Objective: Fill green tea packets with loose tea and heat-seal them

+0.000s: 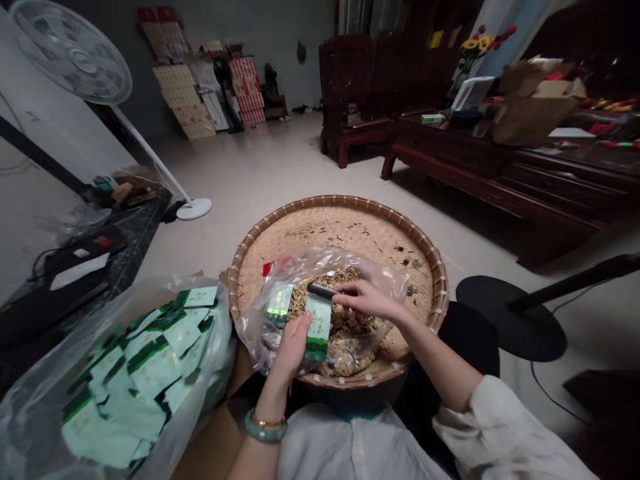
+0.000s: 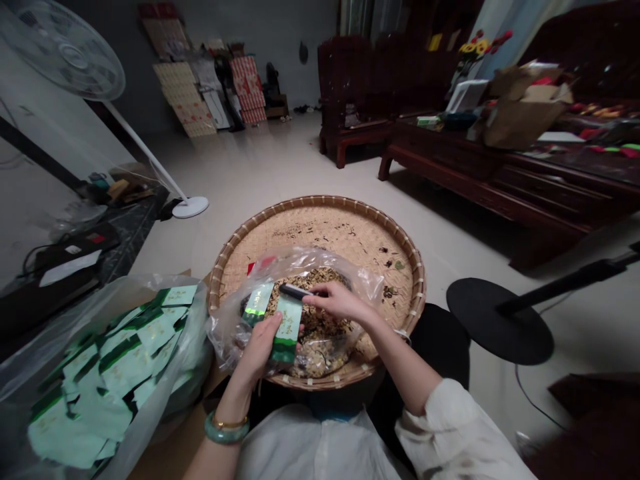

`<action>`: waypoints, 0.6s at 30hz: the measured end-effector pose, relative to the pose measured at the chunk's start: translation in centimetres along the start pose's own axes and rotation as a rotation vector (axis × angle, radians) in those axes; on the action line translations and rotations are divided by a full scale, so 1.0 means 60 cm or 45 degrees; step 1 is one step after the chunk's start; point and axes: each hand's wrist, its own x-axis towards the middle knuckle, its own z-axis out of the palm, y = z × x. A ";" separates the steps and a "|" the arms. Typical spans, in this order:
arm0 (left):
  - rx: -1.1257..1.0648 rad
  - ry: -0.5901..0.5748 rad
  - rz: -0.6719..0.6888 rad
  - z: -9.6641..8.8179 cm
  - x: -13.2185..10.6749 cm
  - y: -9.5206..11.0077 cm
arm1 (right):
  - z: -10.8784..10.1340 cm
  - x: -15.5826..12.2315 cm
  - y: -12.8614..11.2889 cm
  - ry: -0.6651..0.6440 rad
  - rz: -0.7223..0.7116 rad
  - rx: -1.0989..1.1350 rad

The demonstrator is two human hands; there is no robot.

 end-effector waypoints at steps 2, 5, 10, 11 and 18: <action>-0.025 0.022 0.000 -0.002 -0.003 0.001 | -0.016 0.005 0.020 0.148 0.081 -0.127; -0.041 0.027 0.001 -0.004 -0.006 0.000 | -0.032 0.011 0.048 0.363 0.105 -0.478; 0.000 -0.022 0.007 0.003 -0.003 -0.004 | 0.000 0.009 0.034 0.516 -0.106 -0.603; 0.015 -0.037 0.004 0.005 -0.002 -0.005 | 0.014 0.008 0.024 0.491 -0.198 -0.552; 0.101 -0.098 0.010 0.013 -0.009 -0.007 | 0.085 0.020 -0.010 0.433 -0.530 -0.354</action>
